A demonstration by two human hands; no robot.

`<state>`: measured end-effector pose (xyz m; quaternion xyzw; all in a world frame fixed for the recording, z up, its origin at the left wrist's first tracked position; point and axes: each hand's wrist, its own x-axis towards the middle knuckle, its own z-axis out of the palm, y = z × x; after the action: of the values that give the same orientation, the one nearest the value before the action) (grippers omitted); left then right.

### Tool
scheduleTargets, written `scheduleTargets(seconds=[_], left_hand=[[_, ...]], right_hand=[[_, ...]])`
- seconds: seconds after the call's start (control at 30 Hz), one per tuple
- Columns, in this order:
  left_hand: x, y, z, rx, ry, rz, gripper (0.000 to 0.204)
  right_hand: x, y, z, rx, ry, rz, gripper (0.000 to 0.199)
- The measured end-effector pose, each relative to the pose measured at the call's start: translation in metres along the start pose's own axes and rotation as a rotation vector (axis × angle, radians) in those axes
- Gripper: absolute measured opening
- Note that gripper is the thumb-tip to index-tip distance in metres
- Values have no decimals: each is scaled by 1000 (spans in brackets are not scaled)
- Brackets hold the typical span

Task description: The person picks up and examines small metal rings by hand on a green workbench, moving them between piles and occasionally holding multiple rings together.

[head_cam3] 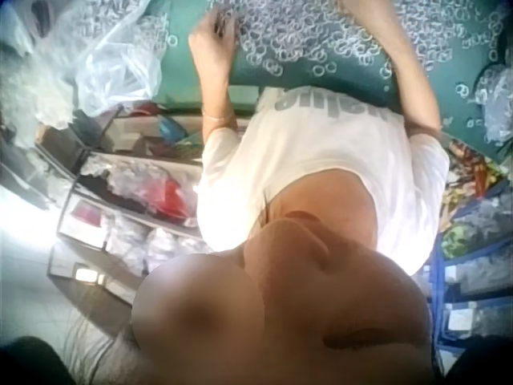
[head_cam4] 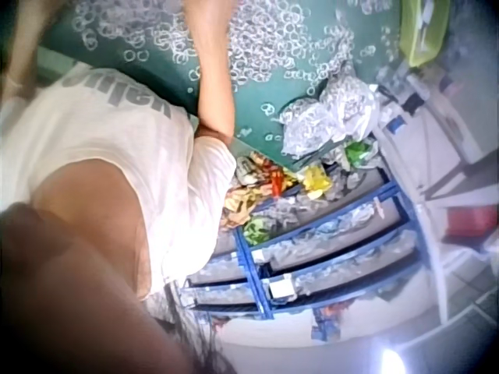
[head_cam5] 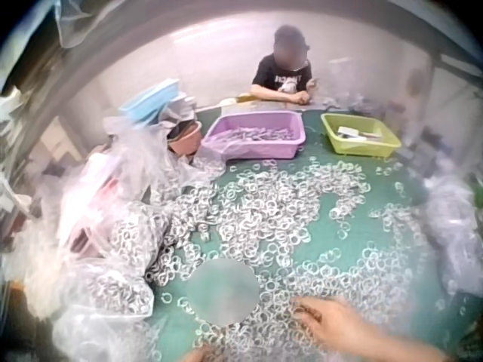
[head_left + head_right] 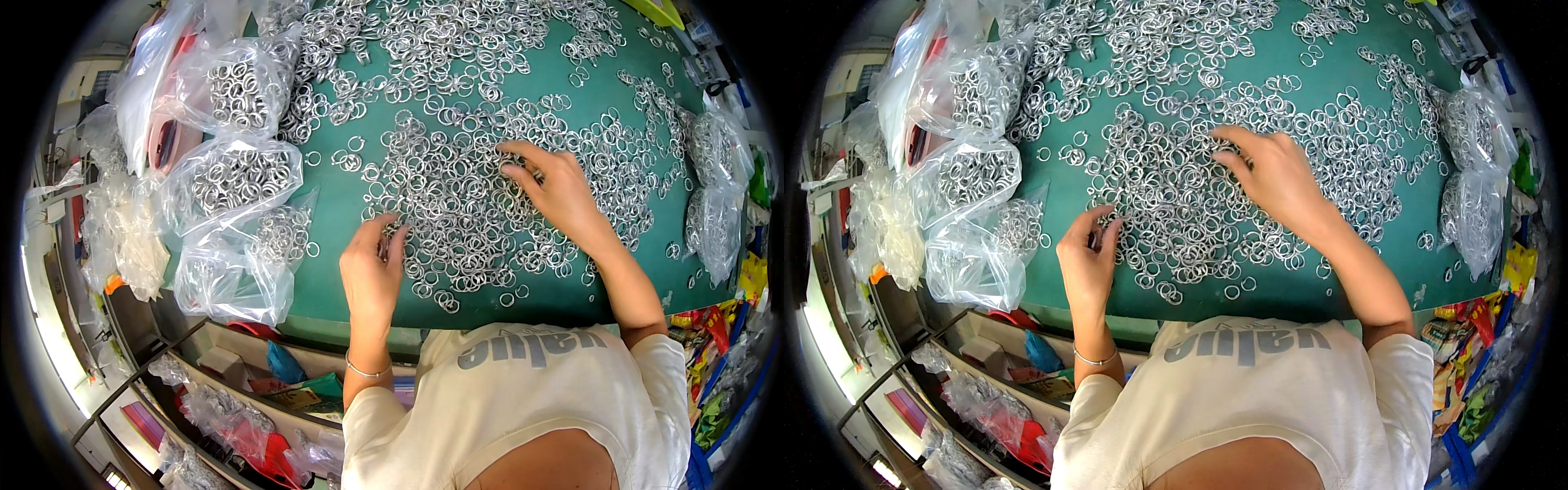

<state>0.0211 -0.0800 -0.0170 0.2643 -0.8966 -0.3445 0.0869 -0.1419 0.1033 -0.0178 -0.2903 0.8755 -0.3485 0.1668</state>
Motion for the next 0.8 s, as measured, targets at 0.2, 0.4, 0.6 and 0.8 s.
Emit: scheduleTargets(seconds=[0.2,0.4,0.6,0.8], left_hand=[[-13,-10,1,-47,60,-61,16],[-27,-37,-13,-378,80,-268,13],[-47,-15,-7,-1213,-420,-574,33],[-59,-2,25,-1862,-747,-939,62]], right_hand=[[10,13,24,-184,180,-321,13],[-12,13,-5,406,-32,26,9],[-41,-28,16,705,-422,253,12],[-53,-39,29,486,-494,79,14]])
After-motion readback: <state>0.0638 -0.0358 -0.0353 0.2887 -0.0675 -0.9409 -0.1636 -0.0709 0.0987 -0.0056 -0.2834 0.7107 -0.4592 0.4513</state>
